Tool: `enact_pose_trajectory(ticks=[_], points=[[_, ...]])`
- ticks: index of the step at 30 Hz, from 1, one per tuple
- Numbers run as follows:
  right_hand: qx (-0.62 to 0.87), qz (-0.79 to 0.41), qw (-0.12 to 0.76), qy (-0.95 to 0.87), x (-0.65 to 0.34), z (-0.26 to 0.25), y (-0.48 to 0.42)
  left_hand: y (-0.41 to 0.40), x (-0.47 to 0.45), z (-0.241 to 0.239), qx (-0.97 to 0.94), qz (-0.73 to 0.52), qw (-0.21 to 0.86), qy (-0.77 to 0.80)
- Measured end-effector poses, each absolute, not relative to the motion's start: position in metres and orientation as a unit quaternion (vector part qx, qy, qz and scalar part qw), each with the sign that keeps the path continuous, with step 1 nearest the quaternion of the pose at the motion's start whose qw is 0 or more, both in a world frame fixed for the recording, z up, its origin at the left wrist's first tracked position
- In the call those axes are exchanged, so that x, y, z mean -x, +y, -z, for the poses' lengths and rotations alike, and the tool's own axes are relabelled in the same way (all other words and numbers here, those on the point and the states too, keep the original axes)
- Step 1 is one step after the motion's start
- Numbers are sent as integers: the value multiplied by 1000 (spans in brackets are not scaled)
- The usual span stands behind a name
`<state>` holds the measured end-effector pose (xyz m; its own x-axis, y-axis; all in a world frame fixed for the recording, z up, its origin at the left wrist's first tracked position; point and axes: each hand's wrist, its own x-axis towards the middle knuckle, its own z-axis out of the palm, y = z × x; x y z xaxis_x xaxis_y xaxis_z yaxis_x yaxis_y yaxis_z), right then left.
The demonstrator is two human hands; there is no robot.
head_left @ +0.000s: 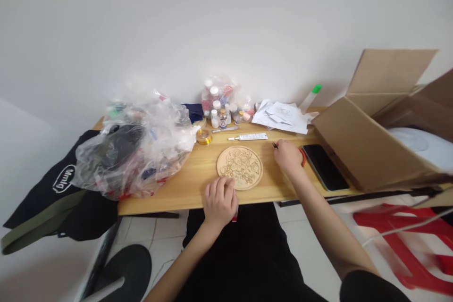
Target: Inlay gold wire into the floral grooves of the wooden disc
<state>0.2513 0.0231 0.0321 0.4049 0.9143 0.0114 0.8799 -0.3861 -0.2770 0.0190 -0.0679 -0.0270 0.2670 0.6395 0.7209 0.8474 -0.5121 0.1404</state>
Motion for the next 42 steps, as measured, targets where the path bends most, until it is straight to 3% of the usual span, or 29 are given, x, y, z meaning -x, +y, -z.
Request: enact_pose_trajectory(ticks=[6,13,20,32,36,42], points=[[785,-109,283,-540,-247,-34,-12,-69,-19,28,783,368,144,-481],[699,-290,420,-500,-246,-6,-62,-69,-18,35,784,361,139,-486],[639,-422,468,-440,-232,3,-80,-70,-18,37,785,352,132,-492],[506,-558,512,-412,-220,-41,-74,-69,-20,33,794,345,129,-483],[478,-562,553,-387,-215,-42,-69,-69,-21,33,798,339,109,-487],[514,-438,650,-349,-198,-24,-64,-63,-6,15,807,346,25,-478]])
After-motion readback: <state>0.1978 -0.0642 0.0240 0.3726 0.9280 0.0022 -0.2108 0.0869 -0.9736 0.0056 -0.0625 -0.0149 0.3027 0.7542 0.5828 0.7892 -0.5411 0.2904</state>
